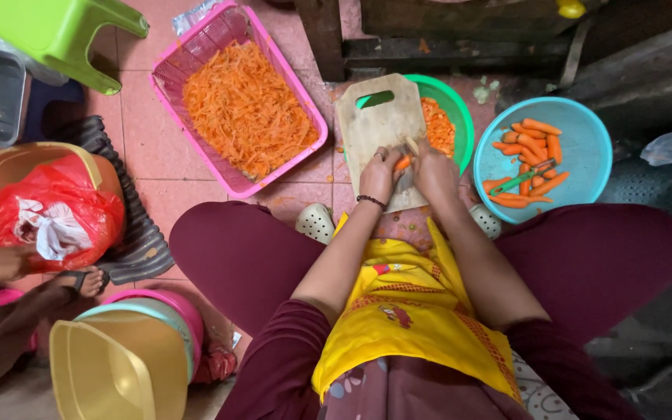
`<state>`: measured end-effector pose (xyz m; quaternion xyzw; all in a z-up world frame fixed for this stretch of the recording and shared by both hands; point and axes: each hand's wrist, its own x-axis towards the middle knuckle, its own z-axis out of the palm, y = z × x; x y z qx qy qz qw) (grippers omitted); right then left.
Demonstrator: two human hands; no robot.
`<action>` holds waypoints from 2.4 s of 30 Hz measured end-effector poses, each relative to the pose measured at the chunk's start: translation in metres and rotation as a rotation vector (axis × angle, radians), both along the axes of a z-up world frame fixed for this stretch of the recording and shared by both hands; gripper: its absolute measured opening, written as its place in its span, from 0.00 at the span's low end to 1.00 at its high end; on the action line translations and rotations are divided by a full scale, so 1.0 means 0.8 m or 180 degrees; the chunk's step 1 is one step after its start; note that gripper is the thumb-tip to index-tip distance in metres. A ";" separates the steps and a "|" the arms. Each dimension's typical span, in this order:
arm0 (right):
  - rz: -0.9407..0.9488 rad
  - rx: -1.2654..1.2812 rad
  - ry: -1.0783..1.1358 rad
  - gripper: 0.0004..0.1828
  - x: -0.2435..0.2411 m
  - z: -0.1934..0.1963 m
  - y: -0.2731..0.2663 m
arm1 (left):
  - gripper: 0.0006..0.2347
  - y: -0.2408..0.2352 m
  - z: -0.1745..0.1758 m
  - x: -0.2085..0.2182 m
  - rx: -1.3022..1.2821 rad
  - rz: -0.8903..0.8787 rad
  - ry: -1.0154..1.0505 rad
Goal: Dicing carrots on a cutting board using a knife.
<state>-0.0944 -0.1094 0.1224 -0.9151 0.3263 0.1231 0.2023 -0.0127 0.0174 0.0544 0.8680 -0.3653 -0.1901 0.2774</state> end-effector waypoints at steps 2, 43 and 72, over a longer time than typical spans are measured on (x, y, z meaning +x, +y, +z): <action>0.0087 0.0015 0.0074 0.19 0.009 -0.005 0.001 | 0.15 0.000 0.013 -0.001 0.0058 0.0029 0.0035; 0.0060 0.0051 -0.0144 0.26 0.027 0.005 0.041 | 0.06 -0.002 -0.042 0.021 -0.0470 0.0342 0.0231; 0.0358 0.0094 -0.0120 0.19 0.031 -0.011 0.041 | 0.04 0.008 -0.053 0.022 -0.0532 0.0813 0.0132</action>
